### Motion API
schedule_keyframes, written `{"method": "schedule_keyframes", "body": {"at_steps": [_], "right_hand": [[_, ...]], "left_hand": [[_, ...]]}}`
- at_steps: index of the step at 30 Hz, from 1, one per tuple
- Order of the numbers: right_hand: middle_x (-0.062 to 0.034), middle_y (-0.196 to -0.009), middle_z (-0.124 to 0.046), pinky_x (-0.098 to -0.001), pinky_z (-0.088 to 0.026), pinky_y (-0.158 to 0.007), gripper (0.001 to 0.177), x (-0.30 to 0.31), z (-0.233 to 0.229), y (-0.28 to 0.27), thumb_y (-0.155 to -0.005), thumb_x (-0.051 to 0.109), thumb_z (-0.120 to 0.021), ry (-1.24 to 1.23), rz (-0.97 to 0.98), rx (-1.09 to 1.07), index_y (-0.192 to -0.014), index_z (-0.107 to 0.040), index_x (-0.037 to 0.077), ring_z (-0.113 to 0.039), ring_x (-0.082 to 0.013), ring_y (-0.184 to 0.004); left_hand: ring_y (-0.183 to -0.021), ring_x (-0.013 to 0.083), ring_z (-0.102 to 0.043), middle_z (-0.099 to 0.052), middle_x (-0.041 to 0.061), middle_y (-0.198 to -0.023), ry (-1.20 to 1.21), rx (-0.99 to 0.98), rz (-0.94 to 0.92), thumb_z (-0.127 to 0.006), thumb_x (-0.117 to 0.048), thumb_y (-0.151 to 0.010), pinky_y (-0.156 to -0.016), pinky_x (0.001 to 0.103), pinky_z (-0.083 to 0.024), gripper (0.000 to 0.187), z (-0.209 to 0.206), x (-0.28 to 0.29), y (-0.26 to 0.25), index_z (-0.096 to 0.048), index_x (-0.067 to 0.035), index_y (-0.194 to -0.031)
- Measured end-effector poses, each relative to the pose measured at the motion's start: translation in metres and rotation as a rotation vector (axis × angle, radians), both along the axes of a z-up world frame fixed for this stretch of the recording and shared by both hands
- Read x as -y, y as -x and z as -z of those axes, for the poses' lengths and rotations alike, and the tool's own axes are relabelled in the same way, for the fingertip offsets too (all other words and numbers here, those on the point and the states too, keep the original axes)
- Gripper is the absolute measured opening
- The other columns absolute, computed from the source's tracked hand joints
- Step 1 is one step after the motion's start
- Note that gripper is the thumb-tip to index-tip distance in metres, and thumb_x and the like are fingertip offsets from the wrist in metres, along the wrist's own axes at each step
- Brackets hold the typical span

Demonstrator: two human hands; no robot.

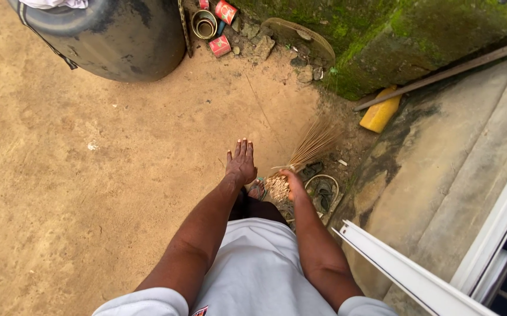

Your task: Cleaning and sweeping a dirt floor outdoor area using a hand broom to gather seeds or grains.

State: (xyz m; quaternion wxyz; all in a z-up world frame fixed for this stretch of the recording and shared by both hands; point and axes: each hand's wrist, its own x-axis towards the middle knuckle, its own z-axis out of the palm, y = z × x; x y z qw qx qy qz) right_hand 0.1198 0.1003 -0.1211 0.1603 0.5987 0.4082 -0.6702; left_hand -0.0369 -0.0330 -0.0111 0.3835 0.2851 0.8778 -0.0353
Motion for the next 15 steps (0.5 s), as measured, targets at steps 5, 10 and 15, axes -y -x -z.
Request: {"method": "schedule_keyframes", "body": {"at_steps": [5,10,15], "right_hand": [[-0.0251,-0.164,-0.039,-0.0591,-0.029,-0.123,0.084,0.036,0.041,0.020,-0.075,0.036,-0.079,0.272,-0.155,-0.147,-0.150,-0.051,0.008,-0.034,-0.0423,-0.153],[-0.0193,-0.169,-0.029,-0.0624,-0.014,-0.126,0.089,0.041,-0.028,0.041,-0.077,0.036,-0.079,0.174,-0.562,-0.068,-0.157,-0.047,0.013,-0.020,-0.0375,-0.156],[-0.0132,-0.167,-0.033,-0.0654,-0.021,-0.124,0.102,0.005,-0.051,0.042,-0.070,0.037,-0.079,0.060,-0.649,-0.124,-0.161,-0.034,0.021,-0.036,-0.0362,-0.152]], "left_hand": [[-0.161,0.0289,0.005,0.004,0.011,-0.174,0.001,-0.010,-0.034,-0.061,-0.031,-0.097,-0.129,0.054,-0.009,0.094,-0.011,0.011,0.014,0.000,-0.007,-0.164],[-0.161,0.0300,0.006,0.005,0.013,-0.175,0.061,-0.006,-0.052,-0.054,-0.016,-0.094,-0.128,0.056,-0.008,0.091,-0.001,0.013,0.026,0.001,-0.006,-0.166],[-0.160,0.0306,0.007,0.006,0.013,-0.174,0.014,0.018,-0.149,-0.052,-0.023,-0.097,-0.129,0.055,-0.008,0.088,-0.001,0.018,0.034,0.002,-0.005,-0.165]]}}
